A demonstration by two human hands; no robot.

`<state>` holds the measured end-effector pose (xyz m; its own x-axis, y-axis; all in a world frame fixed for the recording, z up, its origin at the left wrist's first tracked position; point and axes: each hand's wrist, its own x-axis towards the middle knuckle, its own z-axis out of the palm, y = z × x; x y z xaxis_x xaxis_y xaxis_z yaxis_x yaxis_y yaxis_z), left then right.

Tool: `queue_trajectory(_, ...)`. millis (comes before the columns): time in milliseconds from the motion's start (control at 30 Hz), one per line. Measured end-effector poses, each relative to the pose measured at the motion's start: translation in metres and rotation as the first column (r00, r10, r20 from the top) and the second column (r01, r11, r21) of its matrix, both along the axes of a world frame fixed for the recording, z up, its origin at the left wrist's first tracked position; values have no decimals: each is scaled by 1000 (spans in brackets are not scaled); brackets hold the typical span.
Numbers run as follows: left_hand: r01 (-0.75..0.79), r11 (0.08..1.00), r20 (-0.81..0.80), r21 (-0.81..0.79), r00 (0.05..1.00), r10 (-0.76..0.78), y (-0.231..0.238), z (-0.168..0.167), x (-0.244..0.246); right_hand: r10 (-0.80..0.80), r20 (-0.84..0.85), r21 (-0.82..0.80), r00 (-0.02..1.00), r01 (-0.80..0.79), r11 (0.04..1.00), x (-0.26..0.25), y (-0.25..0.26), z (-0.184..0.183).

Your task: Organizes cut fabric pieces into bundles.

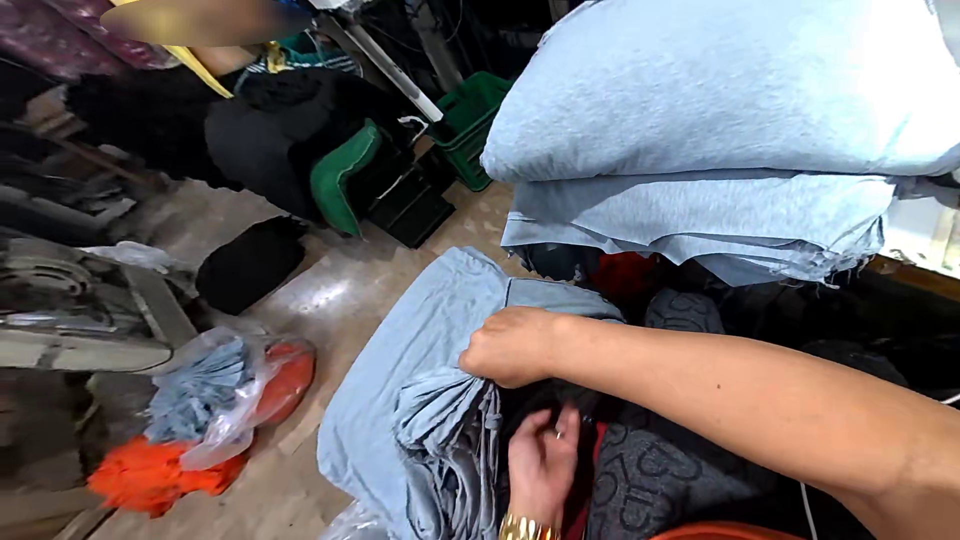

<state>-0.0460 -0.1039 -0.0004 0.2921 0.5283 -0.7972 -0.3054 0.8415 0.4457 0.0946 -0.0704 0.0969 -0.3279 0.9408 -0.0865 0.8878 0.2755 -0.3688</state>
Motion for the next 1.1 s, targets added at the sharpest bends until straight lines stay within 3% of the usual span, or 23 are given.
queue_trajectory(67, 196, 975, 6, -101, 980, -197, 8, 4, 20, -7, 1, 1, 1000, 7, 1000, 4, -7, -4)
queue_trajectory(133, 445, 895, 13, -29, 896, -445, 8, 15, 12, -37, -13, 2, 999, 37, 999, 11, -20, -13)
queue_trajectory(167, 495, 868, 76, 46, 865, -497, 14, 20, -1, -58, -23, -32, 998, 58, 998, 16, -29, -18)
queue_trajectory(233, 428, 898, 244, 103, 864, -440, 36, 25, -25, -128, -55, -230, 990, 112, 967, 23, -43, -27)
queue_trajectory(300, 427, 895, 424, 127, 793, -438, 54, 29, -36, -209, -103, -375, 972, 157, 914, 20, -47, -39)
queue_trajectory(367, 394, 903, 486, 170, 764, -425, 56, 32, -36, -253, -100, -233, 962, 224, 946, 14, -43, -53)
queue_trajectory(433, 303, 902, 353, 308, 844, -404, 39, 37, -45, -203, -75, -44, 976, 200, 979, 14, -32, -58)
queue_trajectory(500, 280, 841, 150, 462, 911, -385, 13, 31, -63, -140, -79, 19, 987, 142, 990, 20, -18, -45)
queue_trajectory(633, 96, 989, -76, 111, 993, -88, -11, -1, -41, -57, -52, -15, 997, 56, 998, 15, 0, -11)
queue_trajectory(667, 108, 993, -88, 43, 991, -104, -8, -2, -25, -46, -46, -16, 998, 45, 999, 13, 2, -8)
queue_trajectory(733, 286, 958, -69, -23, 956, -287, 0, 7, -8, -46, -37, -37, 998, 45, 998, 14, -4, -9)
queue_trajectory(800, 428, 899, -18, 93, 904, -428, 12, 23, -17, -77, -27, -113, 997, 73, 991, 16, -24, -18)
queue_trajectory(900, 465, 834, 15, 297, 871, -491, 25, 45, -39, -196, 28, -322, 980, 194, 927, 5, -45, -46)
queue_trajectory(967, 430, 775, -47, 463, 885, -463, 3, 51, -47, -225, 15, -187, 974, 224, 957, -4, -34, -66)
queue_trajectory(1033, 360, 680, -53, 639, 902, -427, -23, 32, -53, -172, 40, -20, 984, 172, 985, -1, -7, -55)
queue_trajectory(1067, 312, 692, -41, 651, 925, -378, -29, 15, -53, -135, 55, 55, 989, 132, 990, 2, 4, -40)
queue_trajectory(1100, 245, 765, -42, 595, 961, -275, -25, -2, -52, -102, 72, 122, 992, 93, 988, 3, 13, -21)
